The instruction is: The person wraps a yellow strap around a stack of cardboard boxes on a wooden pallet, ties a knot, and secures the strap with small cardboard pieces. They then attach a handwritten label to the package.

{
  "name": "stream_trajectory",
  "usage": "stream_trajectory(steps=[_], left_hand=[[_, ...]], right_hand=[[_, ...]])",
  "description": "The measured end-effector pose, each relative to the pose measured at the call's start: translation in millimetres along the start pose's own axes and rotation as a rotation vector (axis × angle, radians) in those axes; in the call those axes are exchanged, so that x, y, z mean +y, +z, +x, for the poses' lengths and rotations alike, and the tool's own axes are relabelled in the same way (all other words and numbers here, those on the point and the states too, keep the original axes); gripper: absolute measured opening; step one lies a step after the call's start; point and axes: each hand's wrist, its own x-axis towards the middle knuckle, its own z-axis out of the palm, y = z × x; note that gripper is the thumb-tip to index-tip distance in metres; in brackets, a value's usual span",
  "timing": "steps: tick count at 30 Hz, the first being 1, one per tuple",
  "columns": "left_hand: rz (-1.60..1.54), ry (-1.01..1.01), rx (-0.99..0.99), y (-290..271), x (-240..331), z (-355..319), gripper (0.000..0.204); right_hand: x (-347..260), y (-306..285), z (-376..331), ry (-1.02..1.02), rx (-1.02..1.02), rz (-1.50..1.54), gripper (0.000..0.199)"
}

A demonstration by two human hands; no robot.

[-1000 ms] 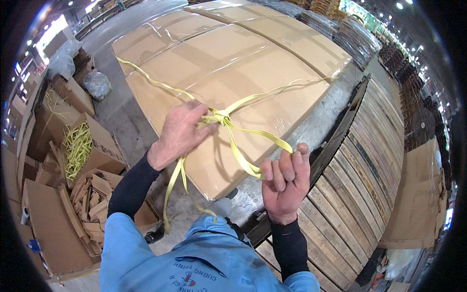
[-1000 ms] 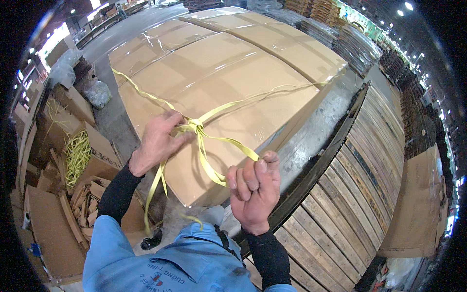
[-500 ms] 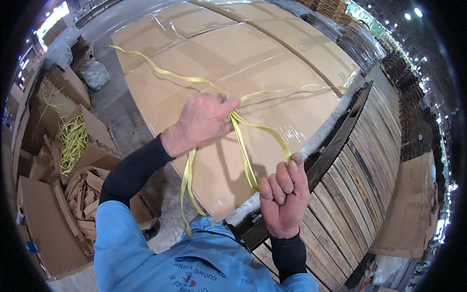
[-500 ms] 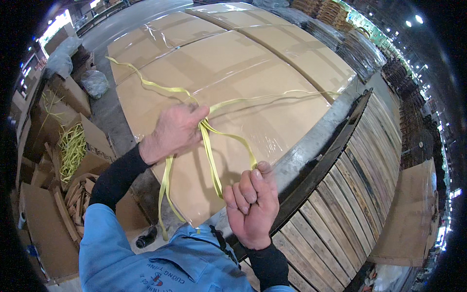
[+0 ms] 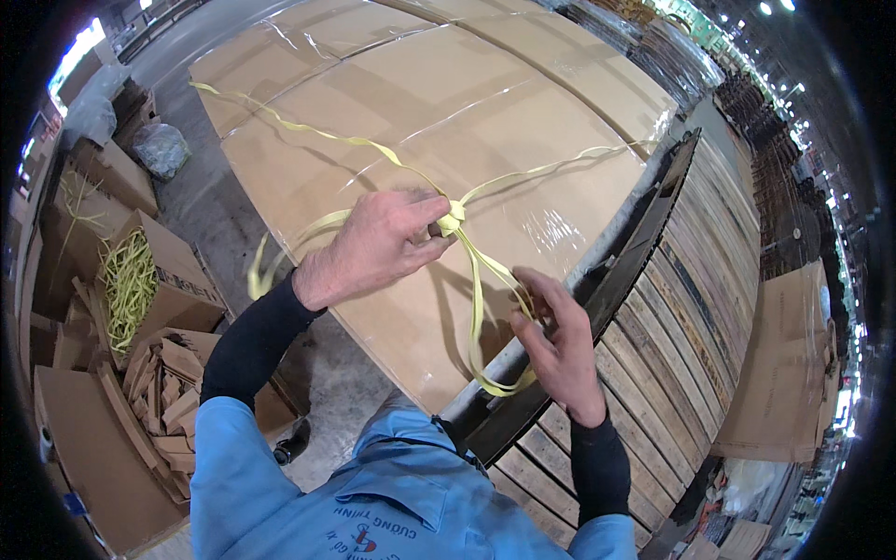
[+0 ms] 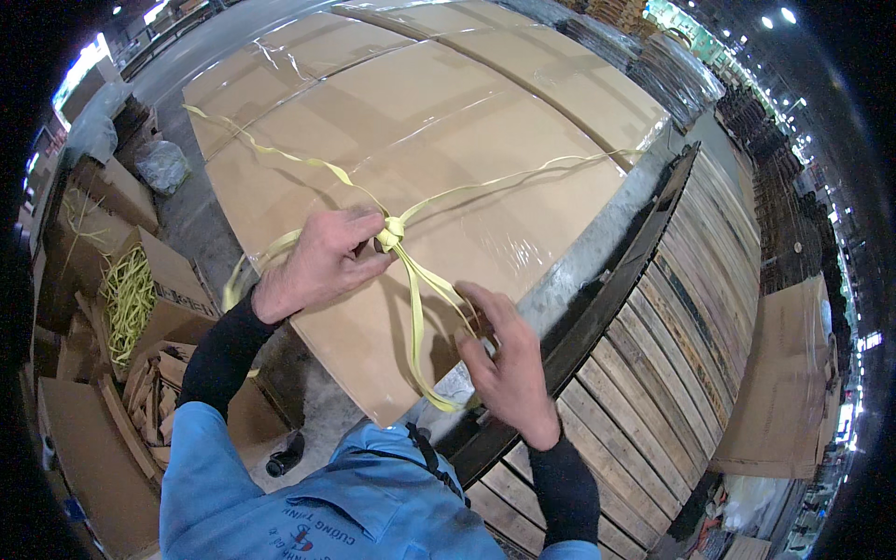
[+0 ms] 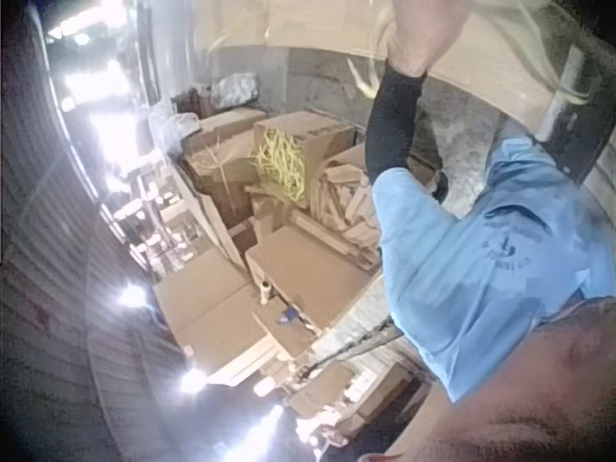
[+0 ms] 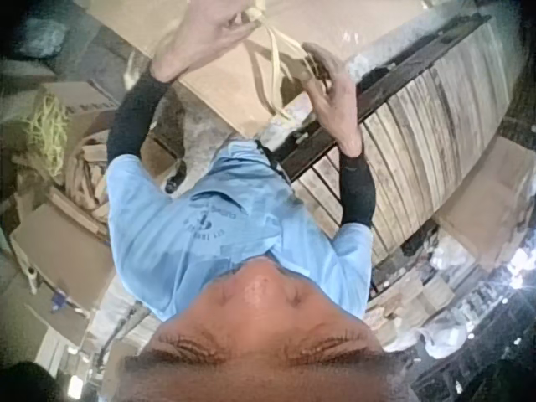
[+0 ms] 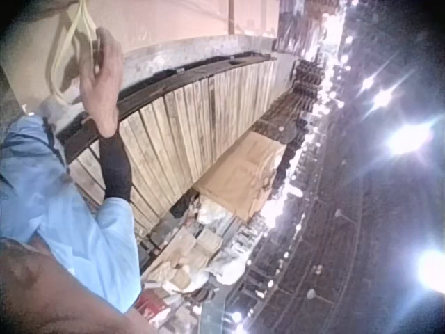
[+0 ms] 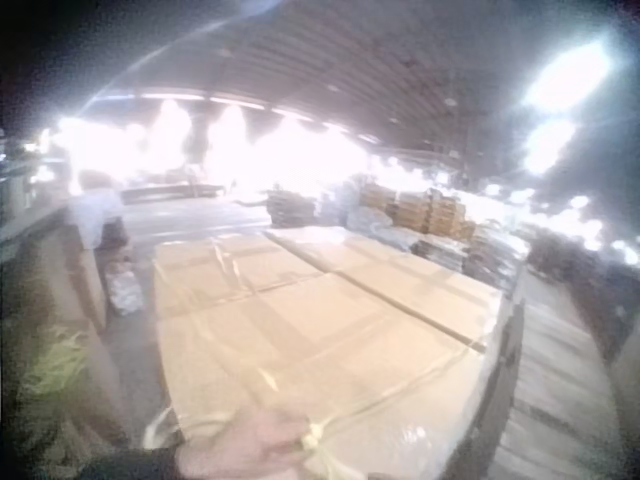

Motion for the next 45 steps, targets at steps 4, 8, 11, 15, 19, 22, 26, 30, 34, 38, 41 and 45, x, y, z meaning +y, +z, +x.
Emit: stream_trajectory(steps=[4, 8, 11, 15, 19, 22, 26, 30, 34, 38, 41, 45], left_hand=[[-0.042, -0.03, -0.047, -3, 3, -9, 0.023], [-0.325, -0.181, -0.027, -3, -3, -22, 0.024], [-0.365, -0.194, 0.008, 7, -8, -30, 0.022], [-0.331, -0.298, -0.077, 10, -15, -35, 0.018], [-0.243, -0.208, -0.11, 11, -16, -34, 0.016], [-0.308, -0.214, -0.105, 13, -14, -35, 0.017], [-0.241, -0.124, -0.155, 13, -14, -37, 0.019], [-0.993, -0.539, 0.085, 19, -19, -32, 0.025], [-1.084, -0.684, 0.066, 9, -29, -28, 0.032], [-1.089, -0.695, 0.094, 6, -29, -28, 0.033], [-1.118, -0.624, 0.118, 8, -27, -32, 0.036], [-1.077, -0.672, 0.113, 10, -31, -35, 0.041]], right_hand=[[-7, 0, 24, -0.057, -0.113, -0.127, 0.037], [-10, 2, 41, 0.009, -0.181, -0.112, 0.03], [-2, 8, 47, -0.008, -0.169, -0.182, 0.027], [11, 24, 46, -0.179, -0.112, -0.396, 0.032], [18, 28, 50, -0.201, -0.138, -0.469, 0.036], [22, 20, 60, -0.24, -0.203, -0.45, 0.038], [26, 6, 74, -0.297, -0.331, -0.339, 0.04], [28, 11, 73, -0.315, -0.36, -0.337, 0.04], [27, 24, 77, -0.299, -0.272, -0.363, 0.041], [23, 25, 84, -0.303, -0.272, -0.355, 0.039], [18, 23, 87, -0.306, -0.288, -0.364, 0.036], [12, 26, 87, -0.325, -0.304, -0.375, 0.04]])
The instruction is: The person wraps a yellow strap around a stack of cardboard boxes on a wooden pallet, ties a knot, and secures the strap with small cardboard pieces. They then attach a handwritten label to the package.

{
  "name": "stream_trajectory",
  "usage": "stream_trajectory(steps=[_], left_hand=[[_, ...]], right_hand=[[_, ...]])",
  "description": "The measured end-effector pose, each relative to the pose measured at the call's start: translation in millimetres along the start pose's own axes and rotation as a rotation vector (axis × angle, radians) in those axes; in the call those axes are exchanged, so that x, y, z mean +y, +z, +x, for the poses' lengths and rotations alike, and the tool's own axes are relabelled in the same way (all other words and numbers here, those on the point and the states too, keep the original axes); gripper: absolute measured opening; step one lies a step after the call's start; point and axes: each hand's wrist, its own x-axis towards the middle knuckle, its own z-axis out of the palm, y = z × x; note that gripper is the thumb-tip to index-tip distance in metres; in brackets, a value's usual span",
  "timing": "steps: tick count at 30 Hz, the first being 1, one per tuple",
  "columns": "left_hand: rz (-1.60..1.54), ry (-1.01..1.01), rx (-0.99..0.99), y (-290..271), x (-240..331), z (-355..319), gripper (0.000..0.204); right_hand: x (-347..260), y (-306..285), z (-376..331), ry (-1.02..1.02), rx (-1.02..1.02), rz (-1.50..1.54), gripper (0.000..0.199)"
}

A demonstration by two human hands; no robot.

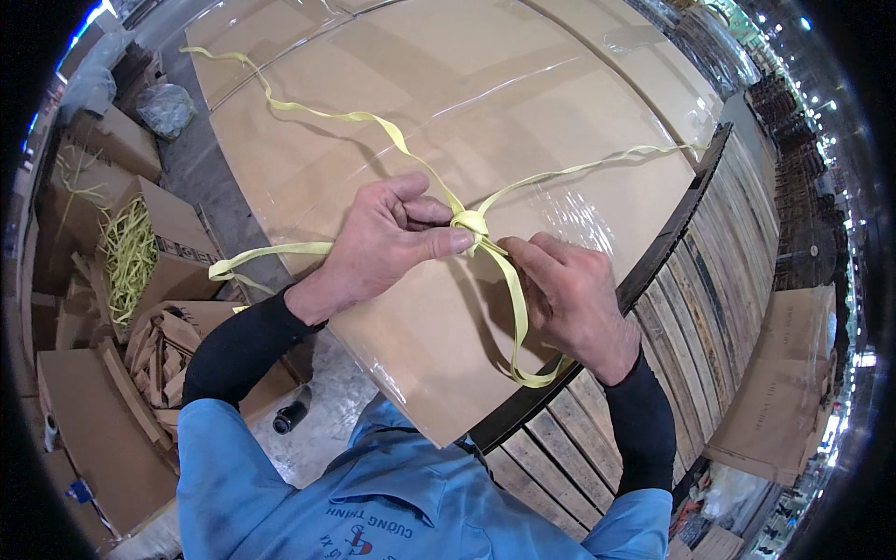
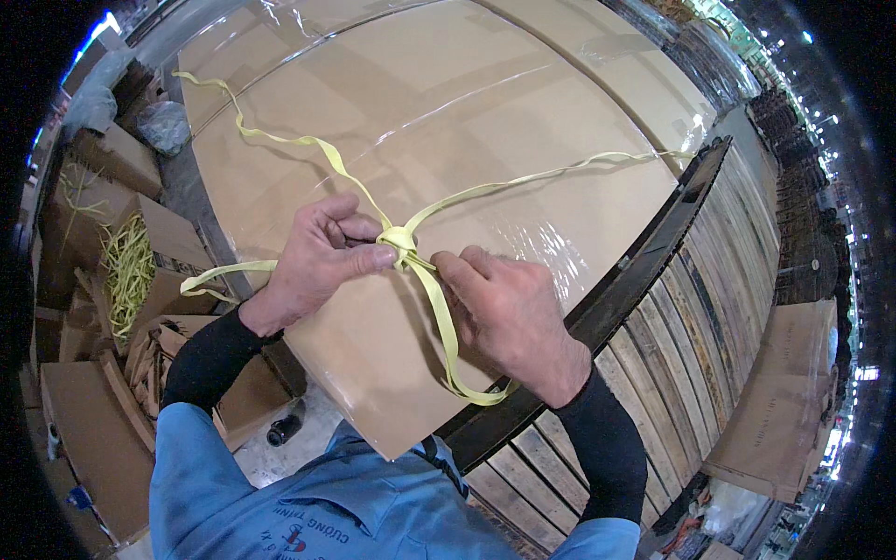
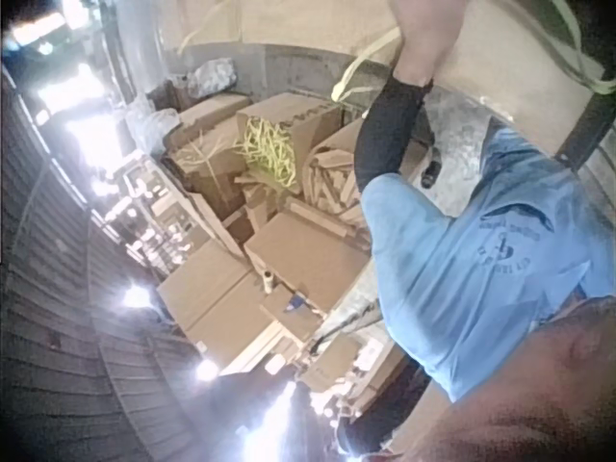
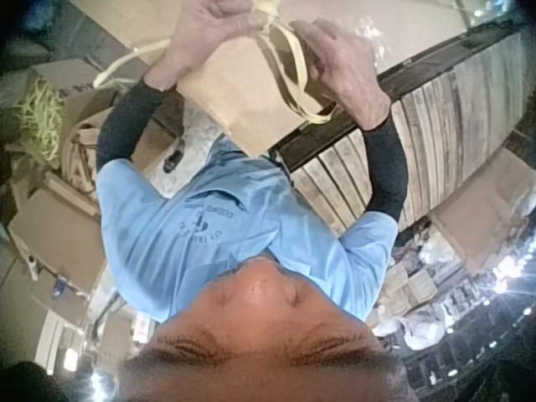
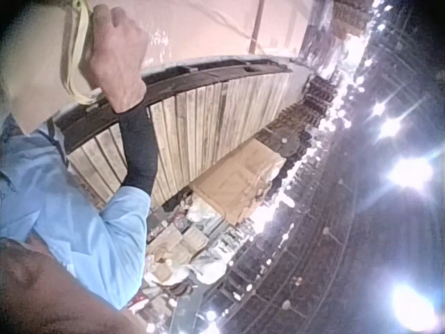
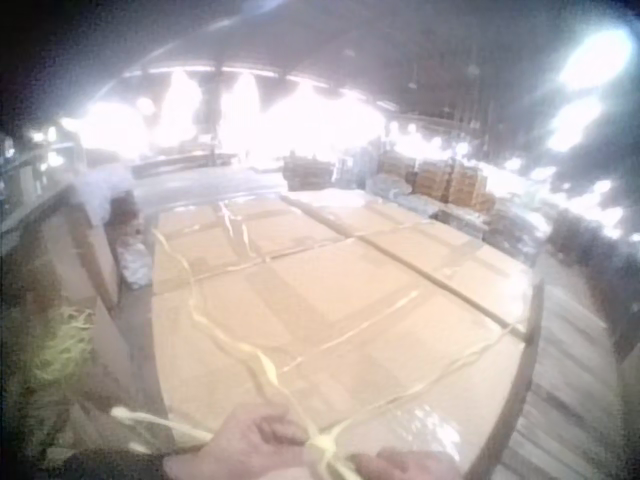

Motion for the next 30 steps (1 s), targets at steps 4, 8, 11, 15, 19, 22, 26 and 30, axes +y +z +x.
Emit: stream_trajectory(steps=[4, 8, 11, 15, 19, 22, 26, 30], left_hand=[[0.035, -0.012, -0.016, 0, -1, 1, 0.041], [0.064, -0.043, 0.012, 3, 3, 0, 0.036], [-0.027, -0.016, 0.005, 5, 5, -3, 0.033], [0.221, 0.033, -0.041, 9, 0, -10, 0.033], [0.301, 0.045, -0.071, 8, -4, -13, 0.031], [0.246, 0.027, -0.075, 8, -2, -11, 0.03], [0.1, 0.022, -0.052, 9, 0, -11, 0.03], [0.126, 0.041, -0.027, 9, -4, -14, 0.03]], right_hand=[[-6, 5, 4, -0.026, 0.038, 0.0, 0.031], [-7, 12, 8, -0.049, 0.012, -0.046, 0.028], [-5, 12, 5, -0.035, -0.017, -0.053, 0.028], [-8, 9, -9, 0.02, -0.04, -0.018, 0.028], [-12, 15, -16, 0.022, -0.036, -0.05, 0.027], [-13, 22, -11, -0.023, -0.034, -0.089, 0.028], [-10, 25, -4, -0.041, 0.002, -0.08, 0.027], [-10, 18, -15, 0.046, 0.002, -0.018, 0.031]])
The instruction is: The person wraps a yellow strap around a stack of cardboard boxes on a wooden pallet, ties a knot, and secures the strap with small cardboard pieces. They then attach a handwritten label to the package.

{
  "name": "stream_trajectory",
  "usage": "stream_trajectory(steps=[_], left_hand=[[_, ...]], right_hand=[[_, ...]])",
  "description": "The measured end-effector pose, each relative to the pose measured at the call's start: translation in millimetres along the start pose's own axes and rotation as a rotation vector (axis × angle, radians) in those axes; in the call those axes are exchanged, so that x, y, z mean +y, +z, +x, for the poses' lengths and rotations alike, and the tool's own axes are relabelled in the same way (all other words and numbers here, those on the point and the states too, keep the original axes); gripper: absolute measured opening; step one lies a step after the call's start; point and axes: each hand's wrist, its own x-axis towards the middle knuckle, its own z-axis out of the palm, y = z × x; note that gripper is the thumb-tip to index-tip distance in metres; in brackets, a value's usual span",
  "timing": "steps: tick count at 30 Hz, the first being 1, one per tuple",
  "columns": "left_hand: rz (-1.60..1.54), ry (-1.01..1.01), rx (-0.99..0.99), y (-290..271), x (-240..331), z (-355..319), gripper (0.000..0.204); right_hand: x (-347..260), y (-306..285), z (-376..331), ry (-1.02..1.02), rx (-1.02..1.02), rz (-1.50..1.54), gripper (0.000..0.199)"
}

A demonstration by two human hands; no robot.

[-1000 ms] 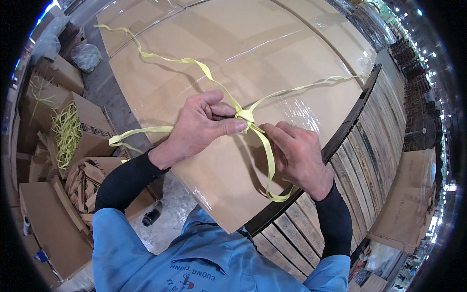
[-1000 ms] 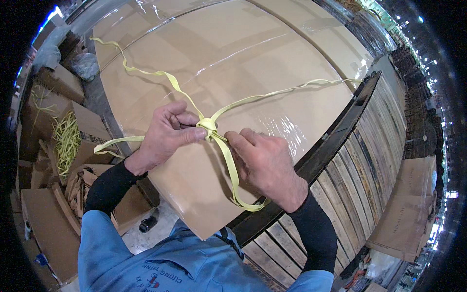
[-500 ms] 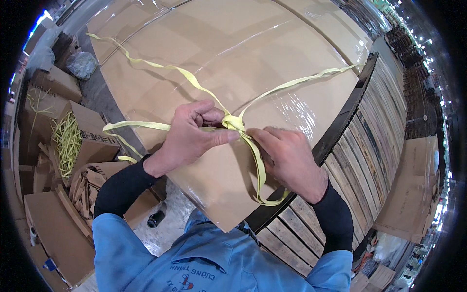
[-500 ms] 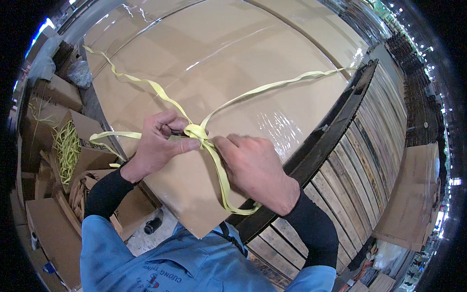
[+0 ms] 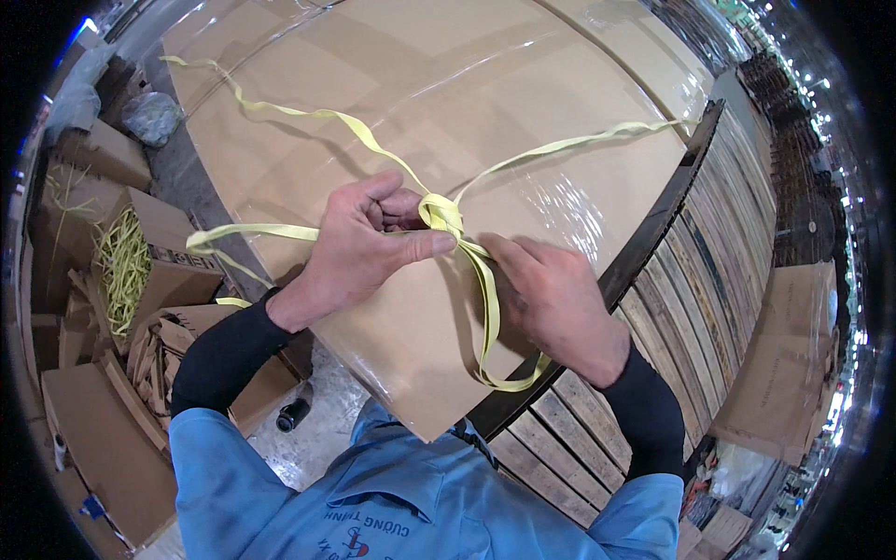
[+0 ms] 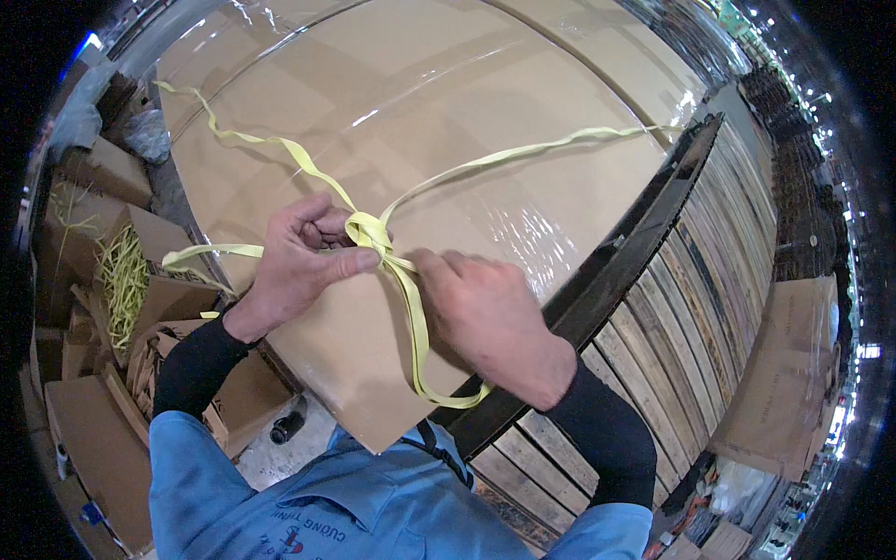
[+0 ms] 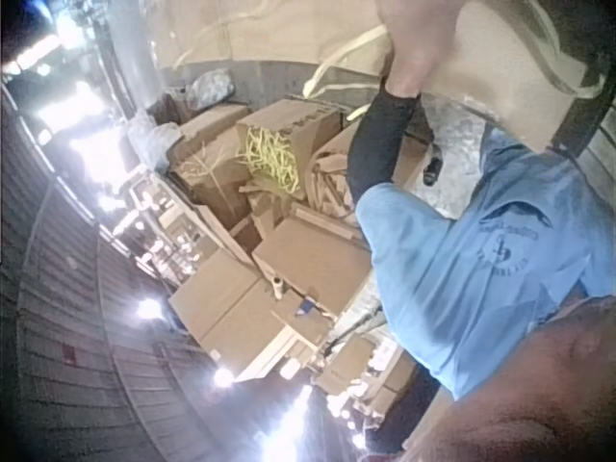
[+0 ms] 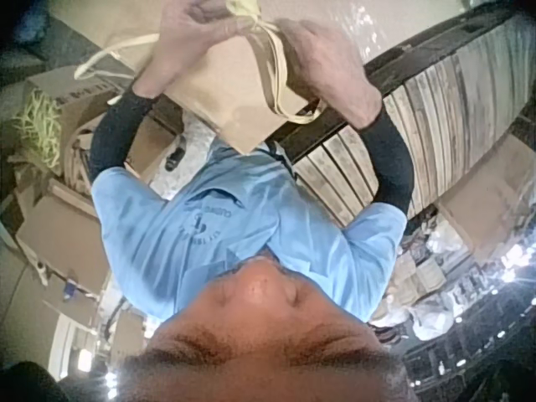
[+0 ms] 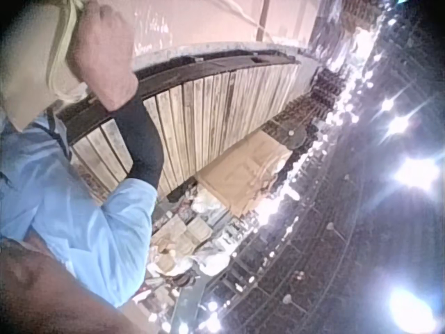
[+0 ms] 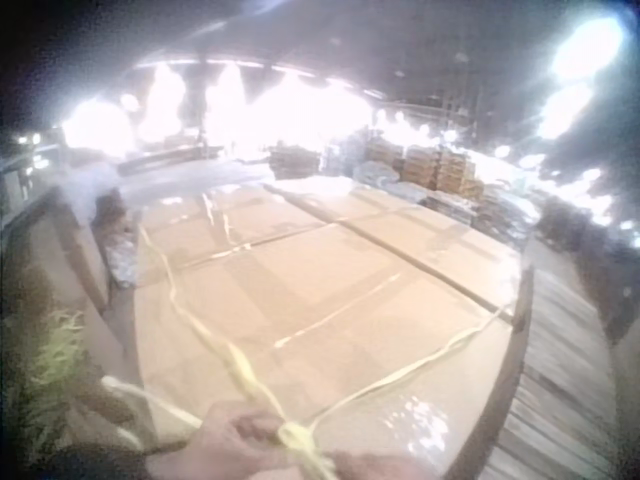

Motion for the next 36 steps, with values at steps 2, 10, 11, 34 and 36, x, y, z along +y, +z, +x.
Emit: stream_trajectory(steps=[2, 10, 11, 34, 36], left_hand=[[0.147, 0.002, 0.007, -1, -2, -3, 0.03], [0.1, -0.031, -0.061, 1, 1, -6, 0.031], [0.074, -0.032, -0.05, 1, 2, -8, 0.03], [1.19, 0.663, 0.074, 39, 10, -136, 0.041], [1.217, 0.637, -0.129, 44, 8, -140, 0.04]], right_hand=[[-1, -1, -7, 0.076, -0.051, 0.033, 0.039], [-8, 21, -7, -0.011, 0.006, -0.013, 0.025], [-9, 22, -11, 0.003, -0.004, -0.011, 0.024], [-123, 78, -135, 0.383, 0.247, 0.612, 0.019], [-132, 83, -144, 0.388, 0.26, 0.677, 0.018]])
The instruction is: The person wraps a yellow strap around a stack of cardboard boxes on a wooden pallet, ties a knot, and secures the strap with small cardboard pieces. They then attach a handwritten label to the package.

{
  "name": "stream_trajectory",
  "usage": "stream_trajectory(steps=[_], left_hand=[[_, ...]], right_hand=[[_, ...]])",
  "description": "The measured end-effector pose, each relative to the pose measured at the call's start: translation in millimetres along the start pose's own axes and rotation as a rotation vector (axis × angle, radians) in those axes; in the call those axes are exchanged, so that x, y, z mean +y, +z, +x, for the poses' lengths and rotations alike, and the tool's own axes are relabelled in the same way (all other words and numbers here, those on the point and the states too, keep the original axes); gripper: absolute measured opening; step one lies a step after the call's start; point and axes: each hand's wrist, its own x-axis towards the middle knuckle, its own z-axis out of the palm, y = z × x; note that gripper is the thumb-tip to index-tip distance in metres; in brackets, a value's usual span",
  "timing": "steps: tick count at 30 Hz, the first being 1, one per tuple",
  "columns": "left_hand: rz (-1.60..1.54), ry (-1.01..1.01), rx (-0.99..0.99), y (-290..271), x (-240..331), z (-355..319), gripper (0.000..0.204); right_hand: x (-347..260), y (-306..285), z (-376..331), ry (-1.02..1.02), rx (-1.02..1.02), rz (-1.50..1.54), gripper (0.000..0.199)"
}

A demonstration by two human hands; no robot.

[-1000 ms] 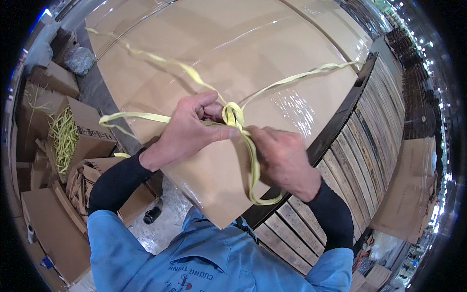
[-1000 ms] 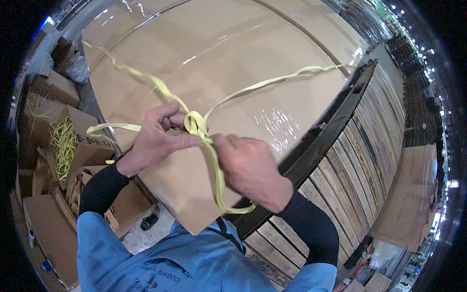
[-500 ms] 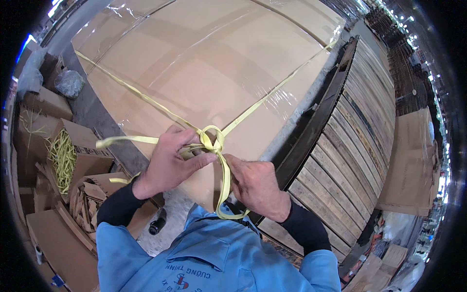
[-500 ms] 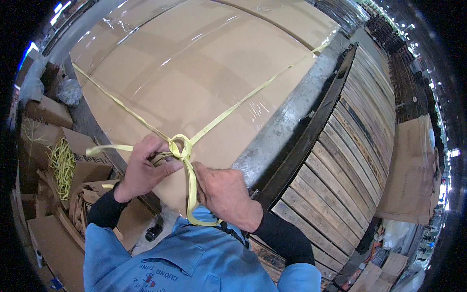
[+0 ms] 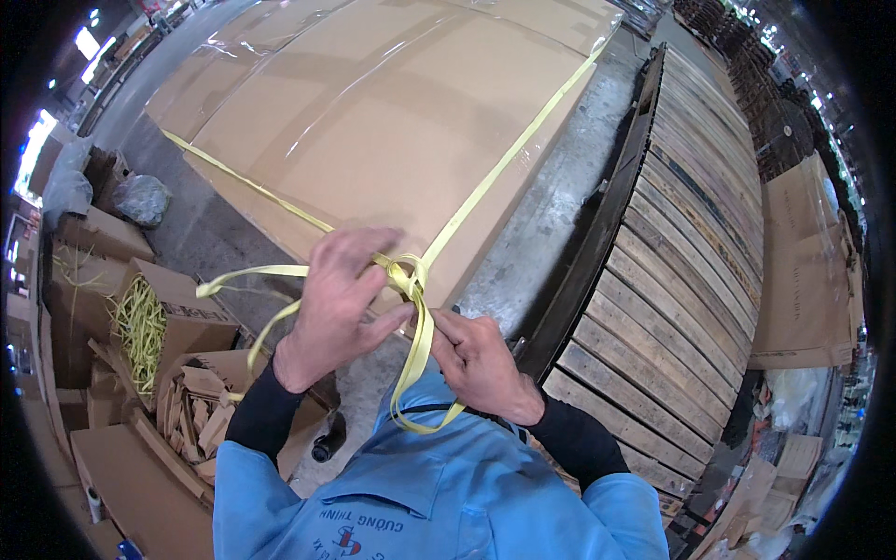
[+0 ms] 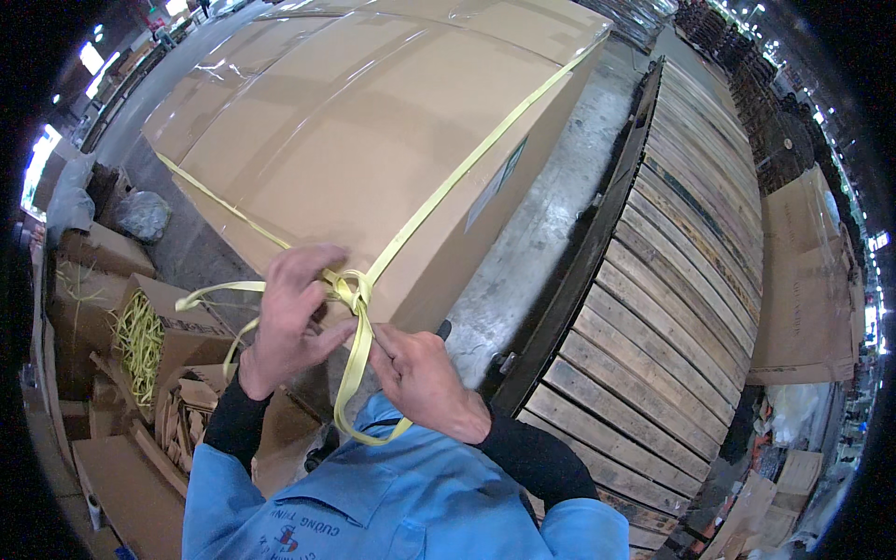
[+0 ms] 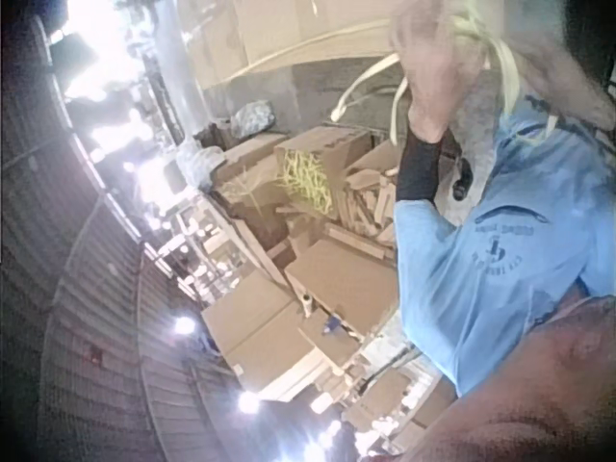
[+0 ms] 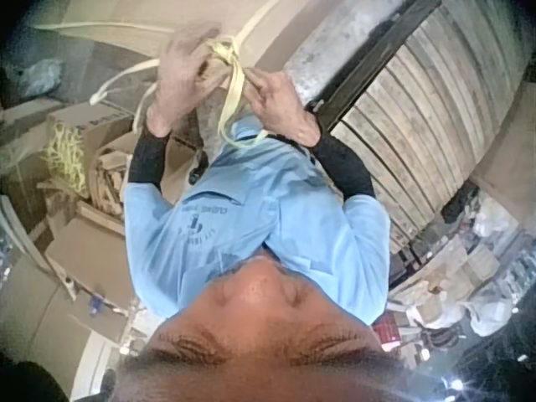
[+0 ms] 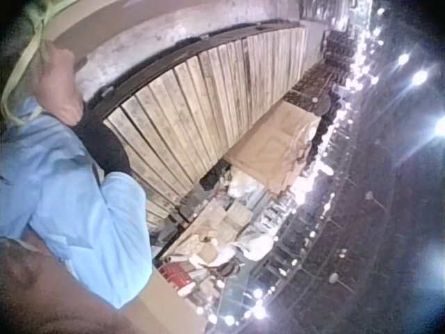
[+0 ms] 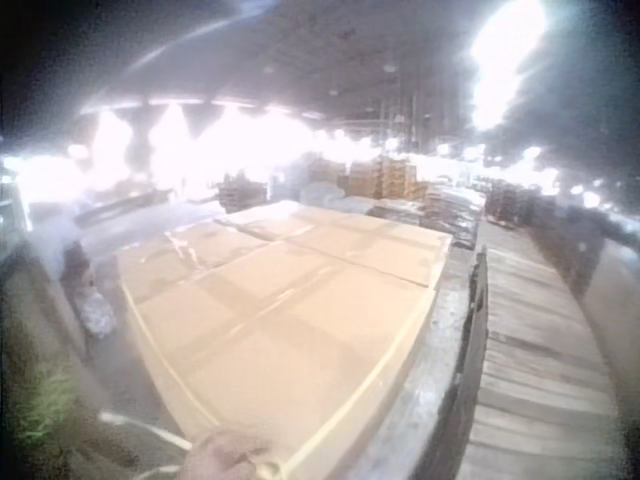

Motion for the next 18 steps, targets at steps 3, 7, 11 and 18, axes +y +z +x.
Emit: stream_trajectory(steps=[3, 7, 11, 18], left_hand=[[-0.076, 0.071, -0.128, 5, 9, -6, 0.038], [-0.113, 0.111, -0.148, 5, 23, -19, 0.039], [-0.106, 0.073, -0.104, 0, 32, -28, 0.039], [-0.065, 0.005, -0.083, 1, 33, -33, 0.036]], right_hand=[[0, 7, -21, 0.024, 0.001, 0.058, 0.018], [0, 13, -46, 0.064, -0.005, 0.073, 0.019], [8, 20, -57, -0.007, 0.055, 0.146, 0.024], [8, 15, -87, 0.307, 0.111, 1.04, 0.029]])
